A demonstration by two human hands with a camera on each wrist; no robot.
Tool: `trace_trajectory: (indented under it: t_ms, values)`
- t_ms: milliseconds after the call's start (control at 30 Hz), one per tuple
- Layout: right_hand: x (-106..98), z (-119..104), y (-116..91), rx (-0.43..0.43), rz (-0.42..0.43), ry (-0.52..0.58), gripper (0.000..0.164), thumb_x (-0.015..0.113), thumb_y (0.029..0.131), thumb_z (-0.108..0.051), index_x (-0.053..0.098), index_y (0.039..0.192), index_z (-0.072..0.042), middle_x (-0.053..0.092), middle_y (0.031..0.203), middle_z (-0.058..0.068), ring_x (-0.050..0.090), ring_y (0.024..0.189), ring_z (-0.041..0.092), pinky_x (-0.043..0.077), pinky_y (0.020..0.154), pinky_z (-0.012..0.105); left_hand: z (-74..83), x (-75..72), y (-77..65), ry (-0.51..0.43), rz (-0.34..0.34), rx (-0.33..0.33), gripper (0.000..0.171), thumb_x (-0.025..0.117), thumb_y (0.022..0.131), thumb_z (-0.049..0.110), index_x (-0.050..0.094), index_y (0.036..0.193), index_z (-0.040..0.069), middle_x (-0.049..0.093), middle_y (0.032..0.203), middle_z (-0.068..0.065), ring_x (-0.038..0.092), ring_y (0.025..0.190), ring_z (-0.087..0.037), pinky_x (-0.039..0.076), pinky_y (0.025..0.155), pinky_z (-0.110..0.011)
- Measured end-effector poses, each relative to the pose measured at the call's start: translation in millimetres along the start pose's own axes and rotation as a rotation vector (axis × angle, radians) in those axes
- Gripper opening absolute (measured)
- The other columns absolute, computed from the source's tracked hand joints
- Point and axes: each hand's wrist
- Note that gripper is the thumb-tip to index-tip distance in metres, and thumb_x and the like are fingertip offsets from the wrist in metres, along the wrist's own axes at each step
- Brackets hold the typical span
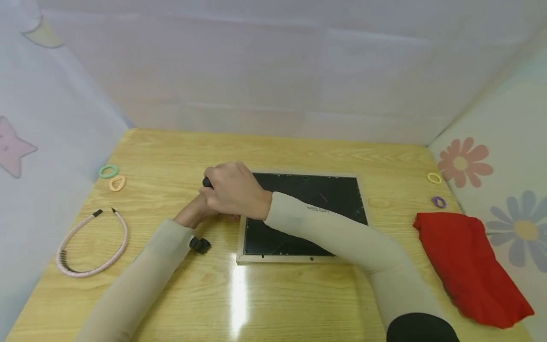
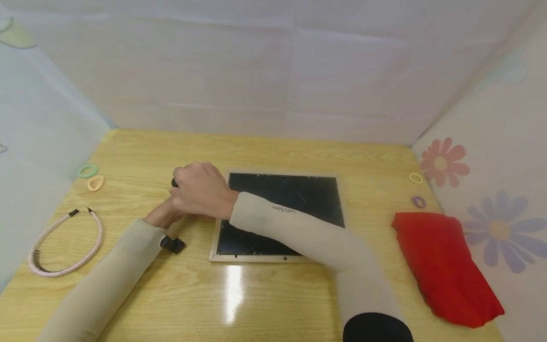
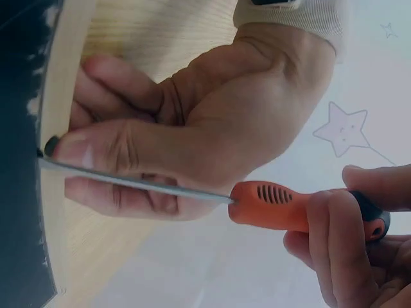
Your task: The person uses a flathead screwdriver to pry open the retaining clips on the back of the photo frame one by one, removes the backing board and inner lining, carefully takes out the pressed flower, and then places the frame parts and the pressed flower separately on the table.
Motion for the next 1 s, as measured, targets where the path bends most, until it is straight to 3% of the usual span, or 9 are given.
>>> trace_trajectory:
  t_ms: [200,267,367,467,567,667,767,867,1000]
  values:
    - [-14,27,-5,0.114,-0.093,0.115,0.03,0.063,0.098,-0.032,0.06,0.073,-0.017,0.034,0.053,-0.006,0.024,0.044,0.007,0.019,0.044,0.019,8.7,7.1,8.4,-0.02,-0.01,-0.229,0.007,0.064,0.098,0.007,0.067,0.094,0.003,0.071,0.082,-0.009,0.072,0.067,-0.021,0.065,0.064,-0.035]
    - [-22,39,-10,0.196,-0.13,0.165,0.029,0.064,0.099,-0.037,0.064,0.079,-0.016,0.037,0.053,-0.006,0.025,0.043,0.007,0.02,0.044,0.019,10.3,8.5,9.4,-0.014,0.013,-0.293,0.014,0.066,0.097,0.011,0.066,0.104,0.0,0.073,0.087,-0.013,0.074,0.07,-0.024,0.066,0.066,-0.038]
    - [-34,58,-21,0.333,-0.141,0.279,0.023,0.066,0.098,-0.04,0.071,0.09,-0.02,0.053,0.057,-0.006,0.041,0.045,0.009,0.031,0.047,0.022,11.2,8.8,8.0,0.008,0.033,-0.36,0.026,0.069,0.095,0.017,0.064,0.114,-0.001,0.075,0.092,-0.015,0.076,0.074,-0.024,0.066,0.069,-0.038]
    - [-43,80,-37,0.477,-0.085,0.445,0.018,0.069,0.097,-0.038,0.075,0.1,-0.021,0.071,0.073,-0.004,0.062,0.058,0.011,0.051,0.055,0.027,12.6,8.2,7.8,0.033,0.038,-0.371,0.032,0.071,0.094,0.022,0.061,0.116,0.001,0.074,0.096,-0.015,0.074,0.074,-0.023,0.066,0.069,-0.037]
    - [-46,107,-57,0.588,-0.005,0.647,0.02,0.071,0.096,-0.029,0.076,0.109,-0.015,0.077,0.09,0.008,0.074,0.073,0.02,0.064,0.069,0.037,15.4,8.0,9.0,0.074,0.054,-0.356,0.038,0.07,0.094,0.026,0.058,0.122,0.004,0.07,0.1,-0.014,0.071,0.074,-0.023,0.065,0.067,-0.036]
    - [-44,132,-78,0.656,0.042,0.878,0.027,0.071,0.096,-0.017,0.072,0.119,-0.003,0.074,0.111,0.018,0.077,0.086,0.023,0.065,0.081,0.04,17.6,8.8,11.3,0.109,0.092,-0.343,0.046,0.069,0.095,0.03,0.054,0.131,0.005,0.066,0.104,-0.013,0.068,0.074,-0.022,0.064,0.066,-0.035]
    - [-38,149,-99,0.694,0.05,1.063,0.033,0.07,0.095,-0.009,0.066,0.125,0.005,0.065,0.127,0.024,0.077,0.092,0.019,0.064,0.086,0.034,19.0,11.2,13.9,0.126,0.111,-0.333,0.056,0.071,0.095,0.032,0.048,0.137,0.005,0.065,0.103,-0.012,0.068,0.073,-0.022,0.064,0.065,-0.035]
    - [-32,158,-116,0.72,0.026,1.141,0.04,0.07,0.095,-0.008,0.061,0.131,0.008,0.059,0.137,0.027,0.076,0.092,0.012,0.064,0.087,0.029,19.2,14.4,15.5,0.152,0.109,-0.331,0.059,0.073,0.093,0.03,0.045,0.137,0.004,0.066,0.098,-0.011,0.068,0.068,-0.022,0.063,0.063,-0.035]
    - [-27,158,-131,0.775,-0.011,1.146,0.041,0.068,0.096,-0.006,0.06,0.134,0.008,0.057,0.141,0.026,0.076,0.091,0.011,0.063,0.088,0.03,18.0,17.1,16.5,0.182,0.106,-0.329,0.053,0.074,0.092,0.025,0.045,0.131,0.002,0.068,0.089,-0.012,0.068,0.06,-0.022,0.063,0.06,-0.036]
Point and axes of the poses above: each hand's wrist, its own y-axis towards the middle knuckle, its own x-axis out of the palm, z = x × y
